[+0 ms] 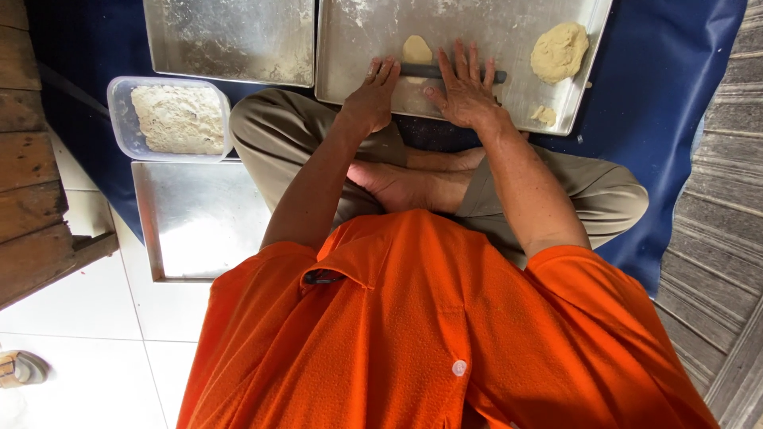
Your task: A person is manually shaping small pieces of dough and arranging them in organized rows on a metal baking tray.
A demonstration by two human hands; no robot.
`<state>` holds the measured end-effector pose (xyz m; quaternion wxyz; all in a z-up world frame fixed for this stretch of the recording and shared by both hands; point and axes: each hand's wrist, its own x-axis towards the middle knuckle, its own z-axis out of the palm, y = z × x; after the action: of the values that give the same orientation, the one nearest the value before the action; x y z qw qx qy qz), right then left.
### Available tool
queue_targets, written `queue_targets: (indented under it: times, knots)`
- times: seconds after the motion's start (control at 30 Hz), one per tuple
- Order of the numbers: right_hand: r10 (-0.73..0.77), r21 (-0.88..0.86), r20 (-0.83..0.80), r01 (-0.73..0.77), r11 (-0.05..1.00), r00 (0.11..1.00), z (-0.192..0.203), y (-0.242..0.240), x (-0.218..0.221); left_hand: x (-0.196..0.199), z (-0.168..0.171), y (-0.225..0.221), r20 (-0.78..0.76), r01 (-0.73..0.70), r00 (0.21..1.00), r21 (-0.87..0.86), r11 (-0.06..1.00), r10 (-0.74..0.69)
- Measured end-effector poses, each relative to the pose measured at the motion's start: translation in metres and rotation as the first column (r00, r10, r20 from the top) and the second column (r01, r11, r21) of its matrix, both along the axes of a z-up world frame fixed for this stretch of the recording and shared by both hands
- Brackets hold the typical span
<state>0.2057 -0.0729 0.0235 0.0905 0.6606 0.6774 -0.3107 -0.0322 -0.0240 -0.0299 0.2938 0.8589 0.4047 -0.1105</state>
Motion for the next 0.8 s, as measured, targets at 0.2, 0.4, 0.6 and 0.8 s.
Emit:
queue_targets:
  times: [0.2, 0.4, 0.6, 0.8]
  knots:
    - [-0.01, -0.085, -0.024, 0.008, 0.996, 1.0, 0.005, -0.01, 0.0, -0.005, 0.021, -0.008, -0.04, -0.018, 0.999, -0.081, 0.997, 0.015]
    - [0.018, -0.176, -0.066, -0.029, 0.984, 0.998, 0.023, -0.026, -0.002, -0.009, 0.039, -0.033, -0.111, 0.023, 0.994, -0.004, 1.0, -0.023]
    - [-0.017, -0.187, -0.035, 0.011, 0.982, 0.999, 0.024, -0.027, -0.008, -0.005, 0.048, -0.031, -0.13, -0.031, 0.991, -0.053, 0.998, 0.024]
    - [-0.022, 0.006, -0.06, 0.023, 1.0, 0.998, -0.007, -0.002, 0.008, 0.004, 0.005, -0.003, -0.049, -0.03, 0.998, 0.005, 1.0, 0.03]
